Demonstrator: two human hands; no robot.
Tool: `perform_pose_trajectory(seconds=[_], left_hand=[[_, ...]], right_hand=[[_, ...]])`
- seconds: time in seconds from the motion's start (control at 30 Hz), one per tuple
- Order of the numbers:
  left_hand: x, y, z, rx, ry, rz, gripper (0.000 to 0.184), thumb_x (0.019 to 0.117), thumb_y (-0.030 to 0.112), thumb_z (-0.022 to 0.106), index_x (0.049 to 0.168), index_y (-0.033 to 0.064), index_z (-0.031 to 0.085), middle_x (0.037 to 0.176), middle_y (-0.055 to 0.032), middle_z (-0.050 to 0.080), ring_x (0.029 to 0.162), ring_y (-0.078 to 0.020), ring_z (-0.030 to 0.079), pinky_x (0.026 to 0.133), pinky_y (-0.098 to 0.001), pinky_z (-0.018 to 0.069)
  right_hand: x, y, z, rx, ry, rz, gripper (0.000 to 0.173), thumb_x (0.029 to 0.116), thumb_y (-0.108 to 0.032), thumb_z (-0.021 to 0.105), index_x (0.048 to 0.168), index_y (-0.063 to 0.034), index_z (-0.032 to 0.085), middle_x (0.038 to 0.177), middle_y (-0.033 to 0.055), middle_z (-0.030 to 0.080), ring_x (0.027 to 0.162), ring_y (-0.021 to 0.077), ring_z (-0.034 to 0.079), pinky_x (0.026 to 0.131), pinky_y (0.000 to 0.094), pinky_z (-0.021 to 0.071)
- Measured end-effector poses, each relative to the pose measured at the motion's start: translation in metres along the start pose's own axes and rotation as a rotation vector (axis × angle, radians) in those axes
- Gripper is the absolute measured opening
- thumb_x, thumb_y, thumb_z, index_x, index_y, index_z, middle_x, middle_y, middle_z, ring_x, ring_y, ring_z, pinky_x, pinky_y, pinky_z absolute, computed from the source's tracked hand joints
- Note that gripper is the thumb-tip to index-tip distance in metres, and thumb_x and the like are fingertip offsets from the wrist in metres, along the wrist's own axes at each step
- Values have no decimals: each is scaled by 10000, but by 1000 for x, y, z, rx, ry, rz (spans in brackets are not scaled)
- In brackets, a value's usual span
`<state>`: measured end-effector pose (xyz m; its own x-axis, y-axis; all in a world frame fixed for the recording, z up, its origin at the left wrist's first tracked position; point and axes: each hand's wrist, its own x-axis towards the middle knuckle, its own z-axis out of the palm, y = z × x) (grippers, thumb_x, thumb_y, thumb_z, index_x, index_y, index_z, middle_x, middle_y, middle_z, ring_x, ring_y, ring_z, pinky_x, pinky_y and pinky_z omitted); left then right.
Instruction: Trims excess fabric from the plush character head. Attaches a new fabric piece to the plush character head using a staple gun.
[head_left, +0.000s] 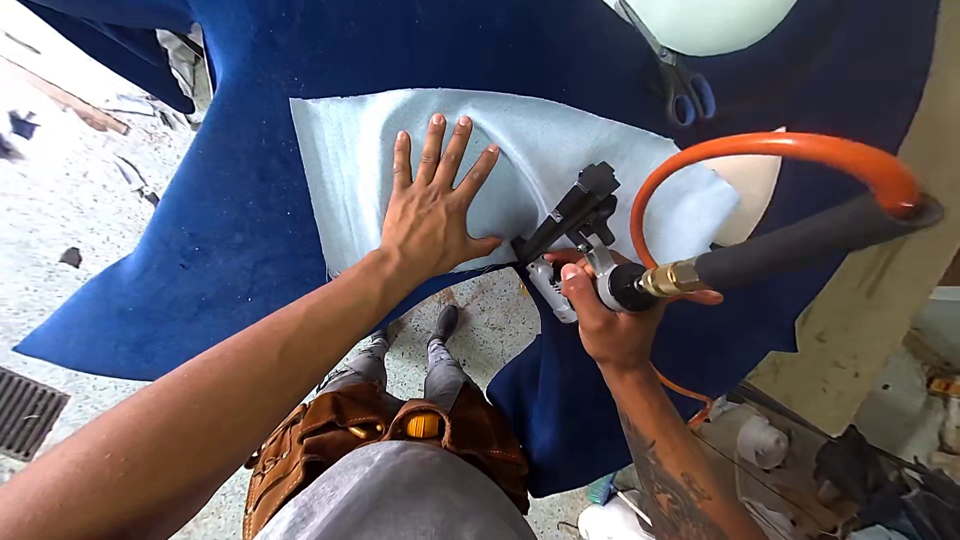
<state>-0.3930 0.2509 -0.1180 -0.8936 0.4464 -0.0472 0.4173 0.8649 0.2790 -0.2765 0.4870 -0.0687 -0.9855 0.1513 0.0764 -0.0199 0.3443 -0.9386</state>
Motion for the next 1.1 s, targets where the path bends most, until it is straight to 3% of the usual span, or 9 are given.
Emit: perform_pose_trajectory(seconds=[0.17, 0.27, 0.33, 0.5, 0.6, 0.73, 0.9, 1.0, 1.1], left_hand=[[-3, 3, 0, 2, -1, -42, 1172, 698, 948, 501, 1654, 344, 198, 1742, -96, 30, 1591, -386, -37, 1213, -722, -29], [-5, 7, 3, -4, 18, -56, 1174, 695, 945, 513, 1653, 339, 207, 1742, -96, 33, 1590, -390, -31, 1209, -729, -32], [-3, 4, 3, 4, 38, -71, 1171, 699, 949, 504, 1652, 333, 214, 1741, -98, 45, 1590, -393, -21, 1207, -733, -27], [-3, 6, 3, -3, 30, -89, 1184, 690, 943, 519, 1655, 334, 203, 1741, -104, 22, 1591, -385, -33, 1209, -732, -35], [-8, 6, 5, -8, 20, -96, 1179, 695, 933, 532, 1655, 335, 201, 1742, -98, 15, 1592, -377, -40, 1213, -726, -35], [-7, 6, 4, -19, 30, -130, 1185, 681, 917, 566, 1653, 346, 204, 1744, -88, 17, 1593, -371, -41, 1219, -717, -31], [-6, 4, 5, -35, 13, -127, 1193, 675, 913, 570, 1656, 347, 194, 1744, -88, 15, 1593, -367, -45, 1220, -711, -39], [-6, 3, 6, -46, 14, -115, 1219, 661, 917, 580, 1659, 342, 180, 1743, -93, -5, 1592, -367, -65, 1218, -711, -58], [-8, 4, 8, -44, 13, -110, 1223, 664, 921, 568, 1661, 332, 174, 1742, -101, 1, 1594, -364, -54, 1215, -716, -54]], right_hand=[[-5, -5, -3, 81, -6, -23, 133, 950, -173, 659, 965, -41, 662, 1005, 158, 754, 901, 316, 745, 789, 460, 636], [-8, -12, -5, 50, -17, -6, 137, 957, -187, 657, 987, -54, 664, 1004, 124, 754, 903, 281, 744, 795, 435, 638], [-2, -13, 2, 92, -14, -47, 182, 950, -184, 670, 1031, -22, 647, 996, 153, 750, 922, 320, 744, 805, 476, 638], [6, 1, 9, 10, 27, -37, 160, 943, -172, 697, 1020, -34, 671, 966, 120, 753, 819, 265, 741, 741, 444, 642], [3, -2, 15, -95, 29, -17, 156, 940, -191, 709, 1027, -64, 681, 985, 70, 757, 904, 223, 749, 820, 436, 645], [13, -3, 21, -73, 38, -18, 177, 922, -171, 722, 1031, -42, 670, 967, 95, 764, 838, 241, 749, 754, 435, 645], [13, 3, 20, -16, 13, -36, 197, 916, -131, 712, 1063, -9, 662, 972, 121, 755, 879, 270, 747, 798, 447, 642], [8, 2, 19, -69, -6, -46, 248, 934, -185, 722, 1124, -39, 661, 1013, 62, 750, 919, 195, 741, 847, 392, 638], [7, 10, 17, -16, -21, -112, 238, 942, -190, 700, 1098, -12, 670, 992, 106, 752, 877, 232, 740, 796, 423, 636]])
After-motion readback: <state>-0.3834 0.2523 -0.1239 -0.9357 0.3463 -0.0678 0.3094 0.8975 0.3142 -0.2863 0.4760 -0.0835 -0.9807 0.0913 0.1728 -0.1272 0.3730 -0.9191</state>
